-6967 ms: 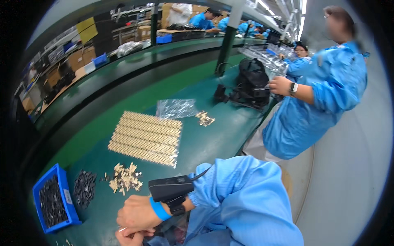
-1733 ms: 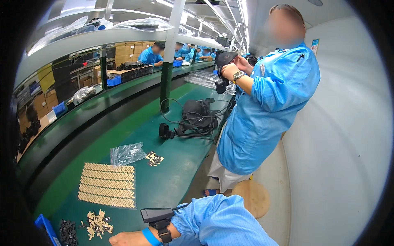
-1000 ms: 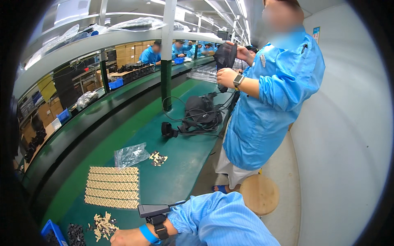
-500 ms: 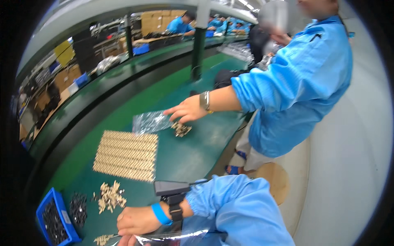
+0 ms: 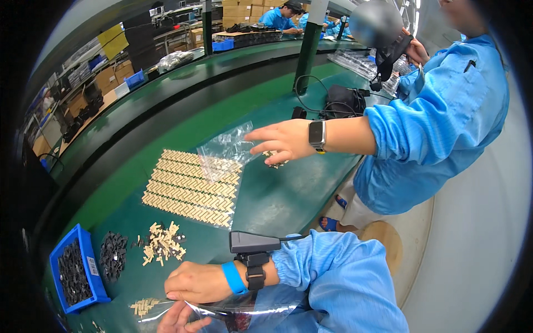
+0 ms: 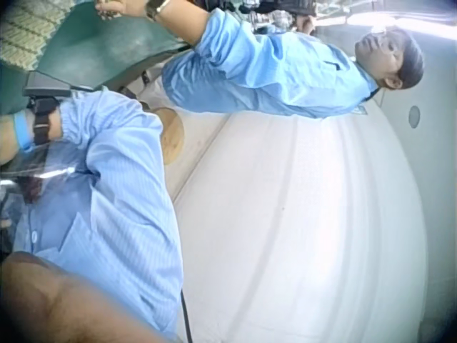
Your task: Sorting small plastic components on a table and placing them into a transparent plastic bag.
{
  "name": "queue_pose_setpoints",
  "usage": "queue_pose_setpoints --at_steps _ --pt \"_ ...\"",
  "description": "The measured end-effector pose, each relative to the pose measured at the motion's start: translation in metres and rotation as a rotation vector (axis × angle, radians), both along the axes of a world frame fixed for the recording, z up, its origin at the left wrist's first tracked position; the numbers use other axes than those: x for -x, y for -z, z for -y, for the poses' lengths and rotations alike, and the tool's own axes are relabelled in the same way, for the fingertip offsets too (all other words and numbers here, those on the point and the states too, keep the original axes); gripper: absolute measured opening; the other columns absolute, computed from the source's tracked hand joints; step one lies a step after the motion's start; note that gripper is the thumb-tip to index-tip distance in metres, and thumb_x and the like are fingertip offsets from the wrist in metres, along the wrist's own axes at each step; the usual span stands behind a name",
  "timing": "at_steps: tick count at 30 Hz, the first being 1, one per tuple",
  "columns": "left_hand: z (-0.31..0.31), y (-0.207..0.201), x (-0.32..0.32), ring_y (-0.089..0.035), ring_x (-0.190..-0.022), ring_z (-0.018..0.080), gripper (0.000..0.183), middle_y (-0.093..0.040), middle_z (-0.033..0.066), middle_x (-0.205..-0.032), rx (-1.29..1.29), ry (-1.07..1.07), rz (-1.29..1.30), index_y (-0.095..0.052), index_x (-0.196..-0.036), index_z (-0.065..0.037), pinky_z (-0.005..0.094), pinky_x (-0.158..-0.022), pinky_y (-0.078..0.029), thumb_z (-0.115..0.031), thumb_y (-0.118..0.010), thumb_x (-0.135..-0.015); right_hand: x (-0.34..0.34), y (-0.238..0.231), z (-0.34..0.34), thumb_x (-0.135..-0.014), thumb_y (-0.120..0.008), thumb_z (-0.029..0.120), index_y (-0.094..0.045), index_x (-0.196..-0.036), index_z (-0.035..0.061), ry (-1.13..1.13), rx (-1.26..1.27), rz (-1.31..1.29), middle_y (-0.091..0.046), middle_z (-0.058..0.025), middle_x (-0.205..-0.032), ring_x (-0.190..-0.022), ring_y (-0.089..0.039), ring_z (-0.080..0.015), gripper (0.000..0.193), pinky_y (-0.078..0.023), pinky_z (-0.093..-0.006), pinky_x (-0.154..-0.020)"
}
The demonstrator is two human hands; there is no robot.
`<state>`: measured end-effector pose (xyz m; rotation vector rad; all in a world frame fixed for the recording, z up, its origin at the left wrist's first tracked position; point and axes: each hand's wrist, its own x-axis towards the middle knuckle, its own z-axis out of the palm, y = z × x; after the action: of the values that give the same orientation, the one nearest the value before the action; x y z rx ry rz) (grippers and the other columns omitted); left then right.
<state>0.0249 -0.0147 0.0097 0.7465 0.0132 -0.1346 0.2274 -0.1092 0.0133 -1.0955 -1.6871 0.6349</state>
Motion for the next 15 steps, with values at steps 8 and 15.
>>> queue_pose_setpoints --at_steps 8,15 --pt "-0.002 0.003 0.002 -0.027 -0.127 0.0423 0.085 -0.005 0.0169 -0.147 0.036 -0.014 -0.064 -0.004 -0.141 -0.003 0.0424 -0.085 -0.049 -0.005 -0.061 -0.077 0.002 0.004 -0.005 -0.078 -0.057 0.010 -0.050 -0.080 0.0006 0.067 -0.110 0.033 -0.050 -0.0121 -0.070 -0.064 -0.053 -0.0302 0.012 -0.043 -0.0378 -0.053" --pt "-0.017 0.011 -0.008 -0.019 -0.130 0.0431 0.084 -0.005 0.0212 -0.146 0.154 0.144 0.012 -0.006 -0.143 -0.009 0.0470 -0.093 -0.041 0.013 -0.041 -0.070 -0.011 -0.003 -0.014 -0.081 -0.059 0.009 -0.057 -0.084 0.0014 0.206 -0.198 0.280 -0.056 -0.0085 -0.077 -0.065 -0.058 -0.0236 0.009 -0.047 -0.0322 -0.052"
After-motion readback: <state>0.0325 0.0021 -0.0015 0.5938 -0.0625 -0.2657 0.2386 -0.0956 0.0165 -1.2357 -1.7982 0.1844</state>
